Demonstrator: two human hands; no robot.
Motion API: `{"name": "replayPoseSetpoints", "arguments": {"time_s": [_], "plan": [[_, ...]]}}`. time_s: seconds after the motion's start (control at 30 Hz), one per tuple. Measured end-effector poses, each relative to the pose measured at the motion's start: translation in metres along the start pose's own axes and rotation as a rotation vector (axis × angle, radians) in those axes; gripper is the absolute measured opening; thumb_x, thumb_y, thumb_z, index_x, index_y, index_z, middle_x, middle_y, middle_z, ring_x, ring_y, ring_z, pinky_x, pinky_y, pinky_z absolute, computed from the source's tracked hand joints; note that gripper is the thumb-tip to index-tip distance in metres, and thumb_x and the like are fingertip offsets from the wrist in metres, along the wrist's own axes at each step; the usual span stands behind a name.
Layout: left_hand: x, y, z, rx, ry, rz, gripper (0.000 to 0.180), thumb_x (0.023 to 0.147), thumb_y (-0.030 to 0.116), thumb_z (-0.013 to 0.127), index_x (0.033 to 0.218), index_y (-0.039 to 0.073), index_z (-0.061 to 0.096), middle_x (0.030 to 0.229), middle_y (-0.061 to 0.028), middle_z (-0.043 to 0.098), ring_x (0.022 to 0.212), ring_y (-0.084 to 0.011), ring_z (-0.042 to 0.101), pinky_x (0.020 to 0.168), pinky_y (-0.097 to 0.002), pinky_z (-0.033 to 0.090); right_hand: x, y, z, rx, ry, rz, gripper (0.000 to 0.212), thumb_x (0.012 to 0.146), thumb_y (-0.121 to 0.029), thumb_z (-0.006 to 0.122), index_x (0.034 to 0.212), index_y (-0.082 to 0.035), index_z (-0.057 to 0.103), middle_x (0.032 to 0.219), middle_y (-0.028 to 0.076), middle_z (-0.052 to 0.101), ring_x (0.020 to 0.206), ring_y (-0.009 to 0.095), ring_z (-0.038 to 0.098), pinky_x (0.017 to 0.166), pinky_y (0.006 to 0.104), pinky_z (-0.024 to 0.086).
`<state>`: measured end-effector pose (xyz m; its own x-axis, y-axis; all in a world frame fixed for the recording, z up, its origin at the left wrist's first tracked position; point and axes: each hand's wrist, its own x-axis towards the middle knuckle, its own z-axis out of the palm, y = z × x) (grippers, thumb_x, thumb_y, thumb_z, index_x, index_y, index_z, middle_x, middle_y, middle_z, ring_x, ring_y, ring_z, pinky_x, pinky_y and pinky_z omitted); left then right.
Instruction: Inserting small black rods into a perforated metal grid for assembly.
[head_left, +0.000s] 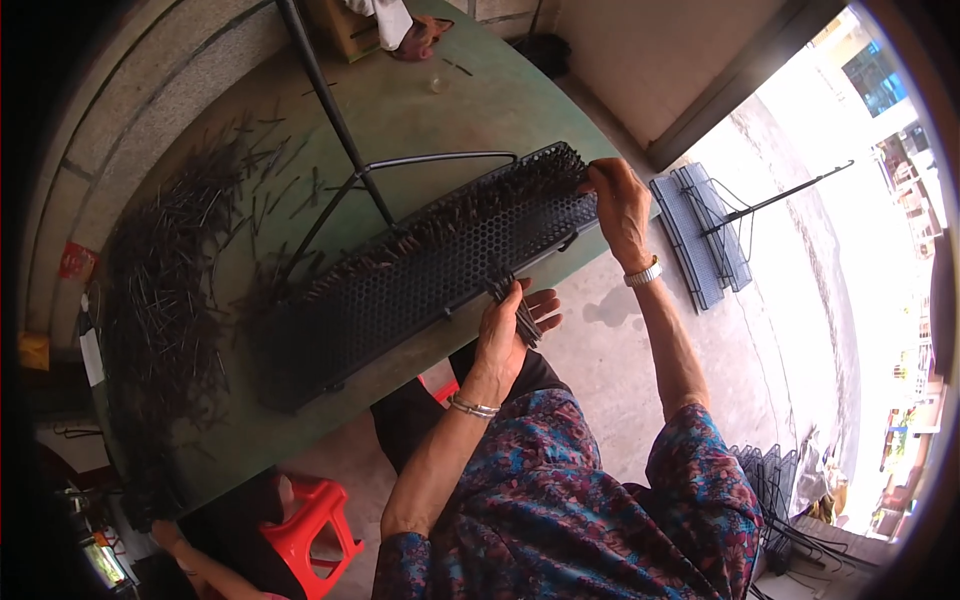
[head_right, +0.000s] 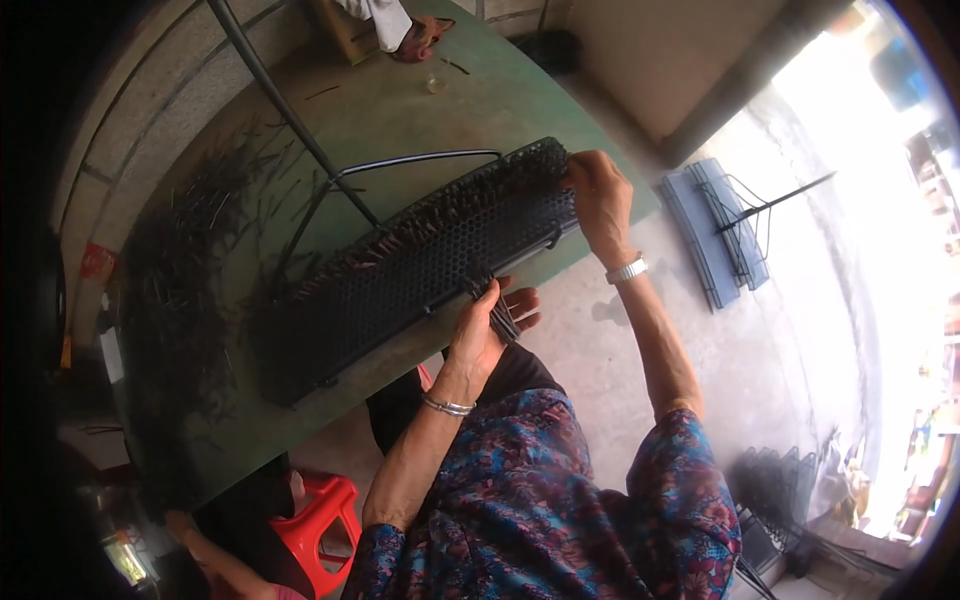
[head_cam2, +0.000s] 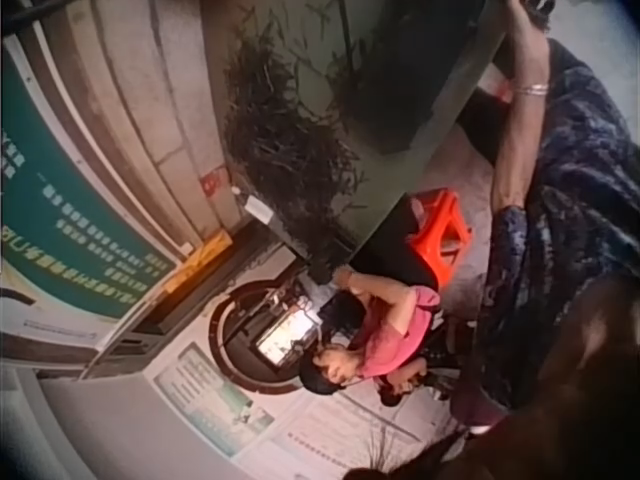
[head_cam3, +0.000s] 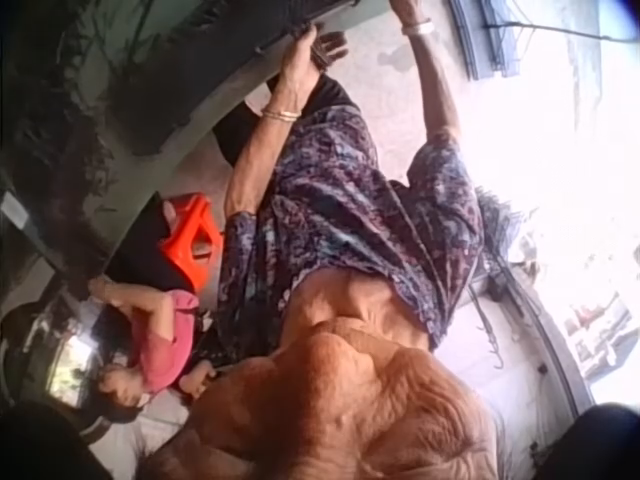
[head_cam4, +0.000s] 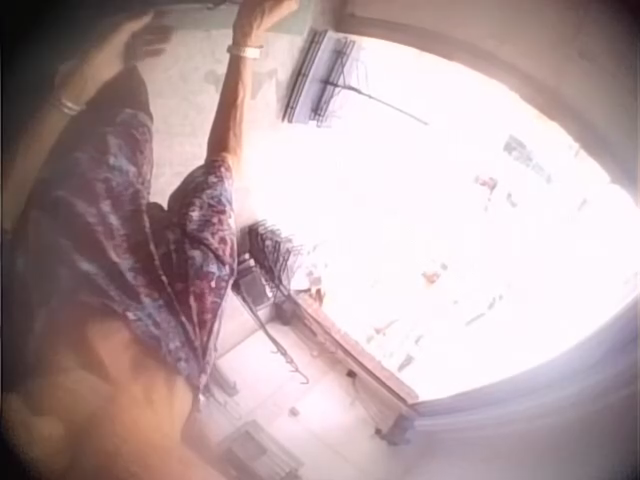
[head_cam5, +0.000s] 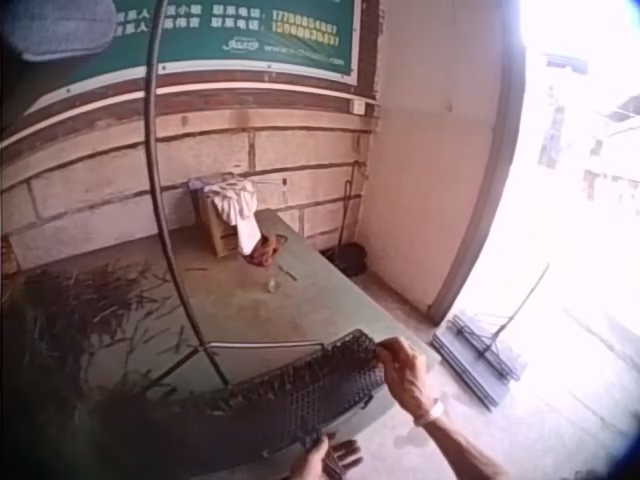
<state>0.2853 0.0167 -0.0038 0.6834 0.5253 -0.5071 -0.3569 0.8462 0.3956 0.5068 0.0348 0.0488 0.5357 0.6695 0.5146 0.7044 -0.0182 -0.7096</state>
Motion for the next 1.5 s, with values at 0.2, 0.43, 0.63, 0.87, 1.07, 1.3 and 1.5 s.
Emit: {"name": "replayPoseSetpoints", "arguments": {"time_s": [0.2,0.43,0.63,0.87,1.07,1.3,1.5], "plan": [[-0.003,0.004,0.003,0.031,0.008,0.032,0.025,0.101,0.029,0.049,0.111,0.006,0.056,0.102,-0.0164,0.065,0.095,-0.0247,0.065,0.085,-0.044,0.054,0.012,0.0,-0.006,-0.043,-0.108,-0.03,0.01,0.091,-0.007,0.058,0.096,0.0,0.063,0.076,0.01,0.069,0.071,0.018,0.069,0.067,0.0287,0.051],[-0.007,0.007,0.003,0.081,0.009,-0.004,0.028,0.1,0.032,0.052,0.111,0.006,0.058,0.097,-0.0132,0.066,0.088,-0.0224,0.066,0.081,-0.0396,0.055,0.019,0.003,-0.002,0.001,-0.259,-0.036,0.009,0.09,-0.004,0.058,0.097,0.0,0.063,0.081,0.012,0.066,0.071,0.019,0.068,0.065,0.03,0.051],[-0.002,0.003,-0.001,0.073,0.028,0.045,0.027,0.101,0.028,0.05,0.112,0.006,0.059,0.096,-0.0131,0.066,0.077,-0.0172,0.061,0.072,-0.0331,0.053,0.014,0.008,0.004,-0.09,-0.234,-0.178,0.011,0.088,-0.005,0.061,0.098,-0.001,0.064,0.086,0.012,0.064,0.07,0.02,0.066,0.064,0.0313,0.05],[0.001,0.002,0.002,0.073,0.026,0.056,0.024,0.102,0.024,0.049,0.113,0.004,0.058,0.097,-0.0136,0.066,0.066,-0.0101,0.049,0.059,-0.0247,0.044,0.01,0.014,0.013,-0.138,-0.168,-0.157,0.013,0.089,-0.007,0.061,0.099,-0.002,0.067,0.085,0.012,0.064,0.07,0.023,0.065,0.064,0.0323,0.05],[-0.003,0.001,0.001,0.054,0.015,0.066,0.017,0.101,0.023,0.052,0.105,0.008,0.059,0.101,-0.0159,0.067,0.065,-0.0085,0.048,0.056,-0.0221,0.042,-0.004,0.011,0.016,-0.202,-0.005,-0.168,0.014,0.089,-0.011,0.062,0.098,-0.004,0.07,0.086,0.011,0.064,0.076,0.026,0.064,0.068,0.0355,0.049],[-0.007,0.002,0.008,0.049,-0.012,0.083,0.016,0.099,0.025,0.056,0.104,0.01,0.059,0.106,-0.0149,0.068,0.067,-0.0092,0.051,0.053,-0.0213,0.042,-0.01,0.013,0.017,-0.356,0.098,-0.168,0.011,0.087,-0.018,0.066,0.093,-0.011,0.072,0.09,0.007,0.064,0.081,0.029,0.062,0.069,0.0391,0.048],[-0.014,0.004,0.013,0.117,0.05,0.046,0.023,0.097,0.029,0.058,0.113,0.012,0.06,0.103,-0.012,0.07,0.071,-0.0121,0.059,0.053,-0.0225,0.045,-0.016,0.012,0.012,-0.362,0.089,-0.154,0.01,0.084,-0.017,0.067,0.091,-0.014,0.073,0.09,0.007,0.064,0.08,0.03,0.06,0.071,0.0408,0.047]]}}
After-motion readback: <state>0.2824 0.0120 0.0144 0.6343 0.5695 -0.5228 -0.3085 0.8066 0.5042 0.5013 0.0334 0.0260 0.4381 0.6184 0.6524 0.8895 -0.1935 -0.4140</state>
